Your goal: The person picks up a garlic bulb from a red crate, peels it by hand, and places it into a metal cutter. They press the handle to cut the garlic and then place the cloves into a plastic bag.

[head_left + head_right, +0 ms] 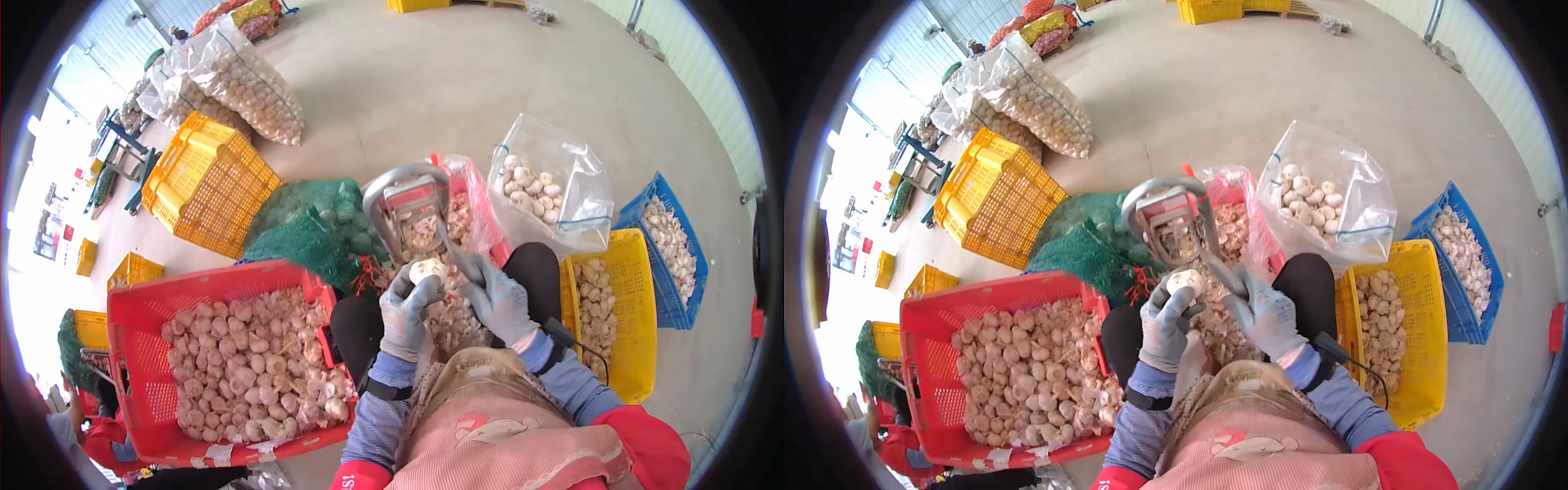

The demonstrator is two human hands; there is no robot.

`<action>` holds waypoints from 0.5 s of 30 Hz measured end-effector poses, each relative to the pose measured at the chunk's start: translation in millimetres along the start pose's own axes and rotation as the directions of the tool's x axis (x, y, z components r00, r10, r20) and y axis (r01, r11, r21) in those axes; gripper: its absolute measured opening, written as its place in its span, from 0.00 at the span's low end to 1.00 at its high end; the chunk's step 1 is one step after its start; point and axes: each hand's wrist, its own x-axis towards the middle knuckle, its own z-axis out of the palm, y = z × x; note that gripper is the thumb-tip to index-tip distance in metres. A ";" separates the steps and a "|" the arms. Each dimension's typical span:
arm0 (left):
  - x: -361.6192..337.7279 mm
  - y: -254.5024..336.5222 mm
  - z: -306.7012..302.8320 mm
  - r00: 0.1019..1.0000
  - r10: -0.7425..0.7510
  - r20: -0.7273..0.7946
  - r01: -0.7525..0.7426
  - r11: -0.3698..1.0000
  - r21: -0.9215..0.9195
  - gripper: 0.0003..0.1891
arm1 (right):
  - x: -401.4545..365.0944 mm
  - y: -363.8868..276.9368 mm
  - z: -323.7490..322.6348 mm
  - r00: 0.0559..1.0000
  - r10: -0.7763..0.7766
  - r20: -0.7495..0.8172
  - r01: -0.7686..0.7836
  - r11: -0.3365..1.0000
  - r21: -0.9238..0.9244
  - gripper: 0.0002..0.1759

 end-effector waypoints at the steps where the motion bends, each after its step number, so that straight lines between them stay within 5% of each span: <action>1: -9.7 3.4 -6.9 0.999 -0.003 0.047 0.001 0.999 0.044 0.24 | -5.2 -8.8 -13.7 0.986 -0.137 -0.100 0.143 0.988 0.059 0.26; 3: -28.5 2.6 -14.1 0.992 -0.021 0.126 0.007 0.994 0.112 0.27 | -12.5 -30.3 -38.1 0.958 -0.250 -0.141 0.271 0.950 0.155 0.24; 6: -55.1 2.4 4.8 0.977 -0.114 0.181 0.069 0.968 0.241 0.28 | -24.5 -36.1 -37.6 0.961 -0.271 0.055 0.225 0.881 0.416 0.24; 9: -65.1 -7.3 14.5 0.972 -0.036 0.232 -0.047 0.939 0.341 0.21 | -43.0 -49.6 -36.1 0.978 0.025 0.207 -0.171 0.664 0.728 0.24; 12: -73.0 -4.2 16.6 0.978 -0.174 0.115 0.130 0.939 0.318 0.24 | -48.2 -22.5 -12.4 0.971 -0.015 0.240 -0.215 0.388 0.896 0.24; 13: -74.8 -11.1 11.7 0.989 -0.118 0.090 0.099 0.976 0.192 0.19 | -58.0 -16.6 -5.2 0.966 0.063 0.251 -0.255 0.404 0.879 0.24; 15: -74.1 -9.7 10.9 0.989 -0.146 0.012 0.138 0.953 0.270 0.15 | -63.4 -31.3 -5.9 0.938 0.217 0.269 -0.338 0.417 0.844 0.24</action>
